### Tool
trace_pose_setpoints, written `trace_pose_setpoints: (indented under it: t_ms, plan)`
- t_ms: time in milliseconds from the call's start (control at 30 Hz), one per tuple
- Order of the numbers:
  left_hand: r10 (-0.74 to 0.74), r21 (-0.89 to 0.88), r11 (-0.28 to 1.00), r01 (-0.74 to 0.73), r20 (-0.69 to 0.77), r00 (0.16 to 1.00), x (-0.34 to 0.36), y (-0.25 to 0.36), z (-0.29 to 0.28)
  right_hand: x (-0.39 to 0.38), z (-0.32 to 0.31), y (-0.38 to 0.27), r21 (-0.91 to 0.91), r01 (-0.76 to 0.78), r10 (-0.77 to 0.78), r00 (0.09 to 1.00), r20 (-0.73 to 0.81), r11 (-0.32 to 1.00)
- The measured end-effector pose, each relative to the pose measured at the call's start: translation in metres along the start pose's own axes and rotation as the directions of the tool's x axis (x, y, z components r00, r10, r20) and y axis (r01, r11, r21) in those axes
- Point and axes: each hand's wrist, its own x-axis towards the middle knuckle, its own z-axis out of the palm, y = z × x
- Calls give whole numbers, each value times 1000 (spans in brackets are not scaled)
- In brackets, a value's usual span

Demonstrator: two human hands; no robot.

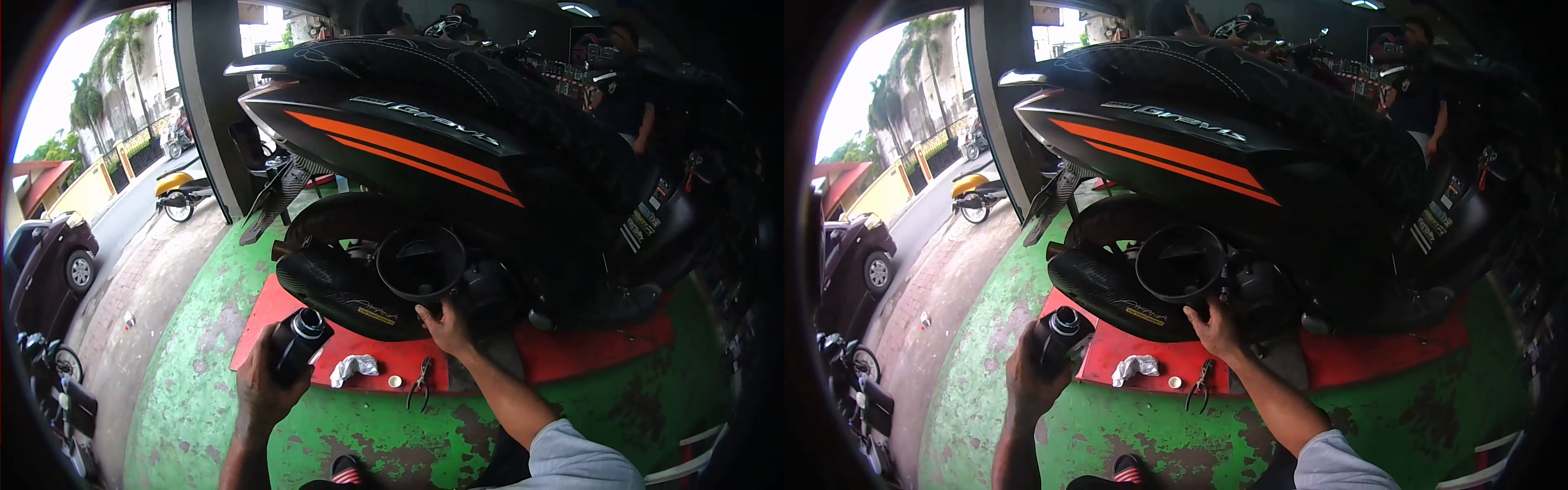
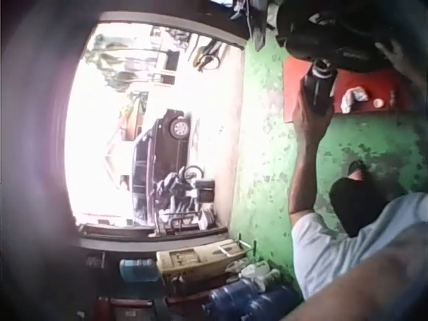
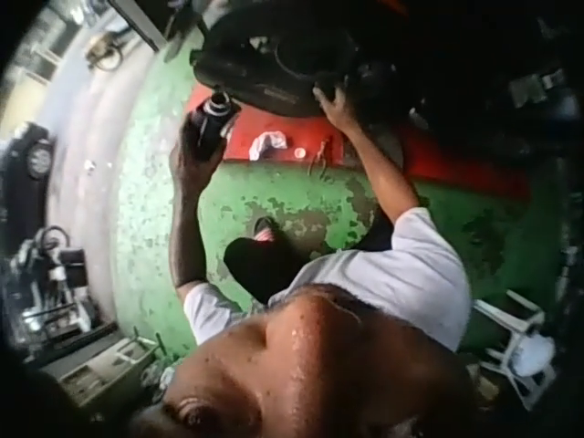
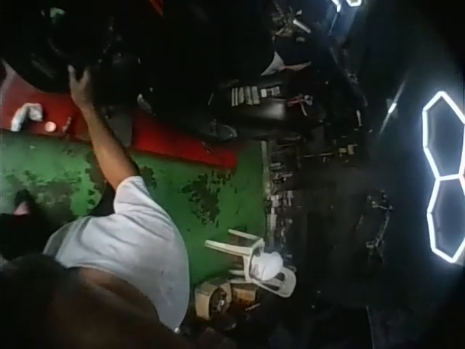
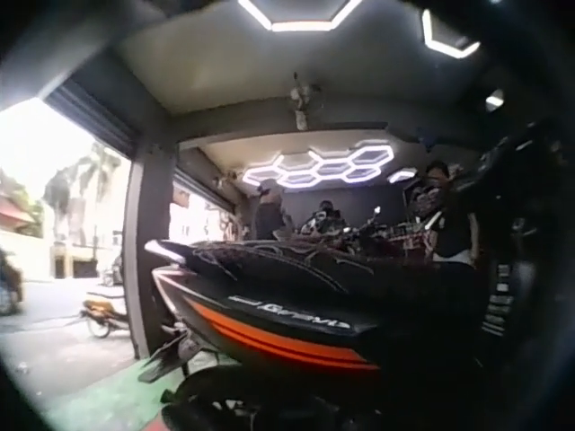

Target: Changing the motorcycle engine oil, including opening the fill cap and pouring new oil through a funnel.

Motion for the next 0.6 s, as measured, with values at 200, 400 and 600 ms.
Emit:
trace_pose_setpoints:
  t_ms: [200, 400, 600]
  plan:
    - [131, 186, 971, -152, 117, 984, 62, 59, -23, 2, 3, 0, -63, 159, -161, 987, -23, 985]
    - [232, 422, 847, -324, 255, 939, 106, 69, -10, -1, -4, -16, -140, 193, -196, 980, -10, 971]
    - [226, 457, 819, -348, 300, 927, 126, 75, -6, 2, 2, -7, -159, 108, -114, 993, -29, 981]
